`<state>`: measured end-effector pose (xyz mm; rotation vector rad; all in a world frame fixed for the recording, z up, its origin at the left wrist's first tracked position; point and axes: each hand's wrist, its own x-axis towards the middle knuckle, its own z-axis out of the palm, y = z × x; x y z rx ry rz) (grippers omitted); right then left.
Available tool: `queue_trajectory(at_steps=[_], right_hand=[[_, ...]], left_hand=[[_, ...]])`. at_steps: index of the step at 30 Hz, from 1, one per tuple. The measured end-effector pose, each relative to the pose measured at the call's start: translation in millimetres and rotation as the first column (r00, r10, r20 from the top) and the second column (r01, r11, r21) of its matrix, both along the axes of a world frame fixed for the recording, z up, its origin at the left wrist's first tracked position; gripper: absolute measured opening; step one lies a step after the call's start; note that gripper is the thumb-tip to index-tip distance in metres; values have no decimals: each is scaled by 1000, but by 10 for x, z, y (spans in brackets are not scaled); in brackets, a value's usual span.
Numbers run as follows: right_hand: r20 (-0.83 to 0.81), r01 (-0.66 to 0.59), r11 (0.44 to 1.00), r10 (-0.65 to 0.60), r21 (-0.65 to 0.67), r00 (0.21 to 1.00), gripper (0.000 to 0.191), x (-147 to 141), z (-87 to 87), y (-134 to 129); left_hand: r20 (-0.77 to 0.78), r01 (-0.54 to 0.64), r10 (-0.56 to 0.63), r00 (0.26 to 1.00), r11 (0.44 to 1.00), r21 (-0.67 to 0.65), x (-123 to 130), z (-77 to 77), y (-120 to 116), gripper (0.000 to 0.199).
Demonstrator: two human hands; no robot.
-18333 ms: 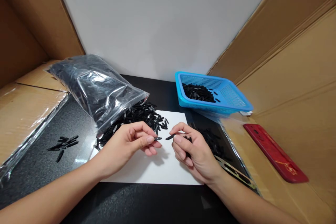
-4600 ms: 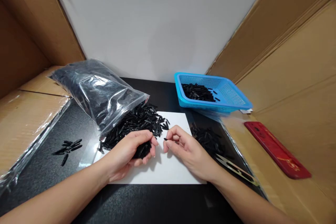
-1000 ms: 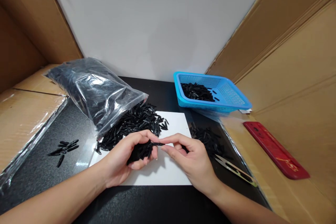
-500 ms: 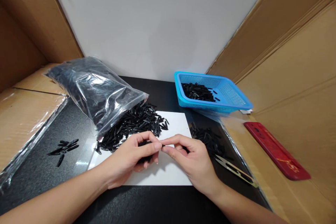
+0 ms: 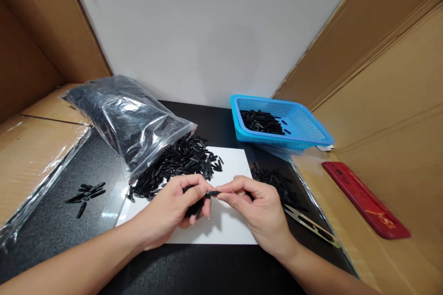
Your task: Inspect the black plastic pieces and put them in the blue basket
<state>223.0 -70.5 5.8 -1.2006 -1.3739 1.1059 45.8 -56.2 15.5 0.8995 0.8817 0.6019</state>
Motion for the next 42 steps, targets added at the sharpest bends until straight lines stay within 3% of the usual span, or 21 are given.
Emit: queue_trajectory(at_steps=[10,22,24,27,30,32,35,38,42], right_hand=[[-59,11,997,-16,-75,998,14,41,-21,24],[-192,-40,989,12,-141,981,27,66,-104,56],[-322,-97,977,30,-192,946,28,58,-95,50],[-582,-275,925,77,-260,809,26,53,-47,58],[-674,-405,868,116,-289,730,24,47,-11,76],[-578,-380,872,145,-309,803,25,31,-19,75],[-204,-234,950,192,-209,960,20,-11,-64,44],[99,-132,991,135,-36,986,17,-43,-93,7],[177,-99,994,88,55,980,14,-45,-78,-9]], left_hand=[[55,5,-1,998,998,-63,-13,39,18,17],[82,27,-28,996,1000,11,3,-6,22,27],[67,30,-30,997,1000,7,3,-16,26,29],[31,16,-16,999,1000,-9,2,-22,27,33],[21,-2,3,1000,1000,-21,6,-18,18,35],[24,-5,6,1000,1000,-26,9,-17,10,34],[27,-11,11,1000,1000,-27,13,-21,-2,32],[15,-13,14,1000,1000,-19,19,-19,-11,30],[-1,-11,11,1000,999,-36,30,14,-9,31]])
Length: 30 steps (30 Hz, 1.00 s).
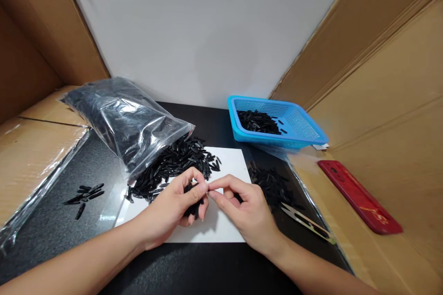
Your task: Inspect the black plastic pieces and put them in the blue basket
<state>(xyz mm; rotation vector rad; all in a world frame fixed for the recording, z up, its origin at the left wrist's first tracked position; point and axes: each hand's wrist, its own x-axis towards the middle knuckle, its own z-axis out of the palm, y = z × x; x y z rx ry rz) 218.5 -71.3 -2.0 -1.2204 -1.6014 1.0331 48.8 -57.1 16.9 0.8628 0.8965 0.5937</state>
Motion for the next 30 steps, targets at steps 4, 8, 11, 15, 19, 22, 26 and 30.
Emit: queue_trajectory(at_steps=[4,8,11,15,19,22,26,30], right_hand=[[-100,52,997,-57,-55,993,15,25,17,11],[-158,118,986,-136,-116,978,16,51,31,30],[-187,129,983,-152,-129,971,15,62,43,39],[-188,129,985,-149,-114,971,13,71,49,40],[-171,119,987,-137,-111,976,16,87,51,45],[-182,102,987,-124,-125,976,22,98,44,56],[-236,81,978,-126,-193,963,30,105,5,59],[-298,55,964,-134,-260,945,35,100,-30,46]], left_hand=[[26,-33,35,999,998,-47,-12,47,23,33],[80,-41,47,996,996,-75,-41,71,53,24],[119,-26,38,992,995,-101,-58,66,66,12],[171,-13,34,985,992,-122,-69,50,71,9],[178,-7,25,984,995,-99,-71,33,68,15],[140,2,6,990,998,-58,-69,7,64,18],[116,16,-14,993,1000,-17,-64,-26,64,24],[115,20,-19,993,1000,-15,-54,-21,68,25]])
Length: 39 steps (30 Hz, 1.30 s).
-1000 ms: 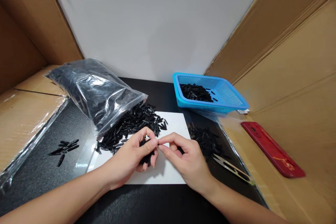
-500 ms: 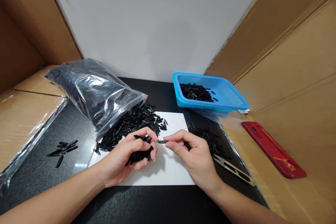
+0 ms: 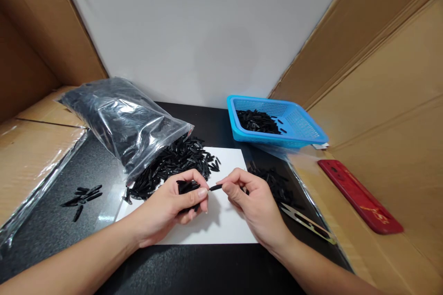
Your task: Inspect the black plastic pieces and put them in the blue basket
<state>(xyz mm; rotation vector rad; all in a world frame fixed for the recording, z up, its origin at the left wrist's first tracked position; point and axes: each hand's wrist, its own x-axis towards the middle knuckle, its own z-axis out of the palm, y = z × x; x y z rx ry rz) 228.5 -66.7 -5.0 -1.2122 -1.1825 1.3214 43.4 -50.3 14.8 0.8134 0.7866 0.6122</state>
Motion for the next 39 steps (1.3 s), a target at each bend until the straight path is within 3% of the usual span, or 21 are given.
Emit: queue_trajectory(at_steps=[4,7,11,14,17,19,20,21,22,23,24,25,26,28,32,39], right_hand=[[-46,-13,1000,12,-21,999,35,-10,-6,-5],[-186,-61,996,49,-61,981,34,-15,10,-1],[-482,-209,964,107,-163,869,26,-3,59,37],[-599,-273,944,111,-187,793,27,57,135,122],[-463,-214,963,118,-162,879,38,265,267,255],[-169,-83,995,73,-53,983,37,538,370,339],[48,20,999,-22,42,999,35,713,414,368],[288,129,978,-172,165,942,35,906,449,386],[500,232,935,-342,269,796,35,1108,470,392],[673,323,889,-456,323,582,37,1308,476,387],[826,373,881,-428,291,367,41,1499,468,376],[936,424,885,-296,195,189,45,1672,448,361],[965,474,870,-227,140,132,46,1824,418,346],[990,533,844,-117,55,83,46,2054,352,318],[995,572,814,74,-98,64,47,2288,260,307],[980,546,815,182,-195,77,49,2400,201,396]], left_hand=[[3,-7,8,1000,998,-67,-4,36,-8,17],[34,-27,31,999,995,-98,-19,60,-17,13],[57,-29,33,998,997,-77,-35,71,-13,26],[35,-7,9,999,999,-51,-38,72,-6,24],[-3,4,-4,1000,1000,1,-36,72,3,18],[-54,3,-1,999,1000,27,-31,73,18,17],[-88,5,-2,996,999,35,-28,74,27,17],[-113,5,-1,994,999,37,-23,76,36,18],[-131,1,4,991,999,38,-17,79,43,20],[-145,-4,10,989,999,39,-10,81,47,21],[-153,-12,18,988,999,40,-3,85,48,23],[-157,-22,28,987,999,40,5,88,46,24],[-161,-34,40,986,999,40,13,92,42,26],[-166,-61,66,984,997,37,28,102,32,27],[-168,-91,99,981,994,52,41,124,18,28],[-161,-88,100,982,993,84,25,162,6,28]])
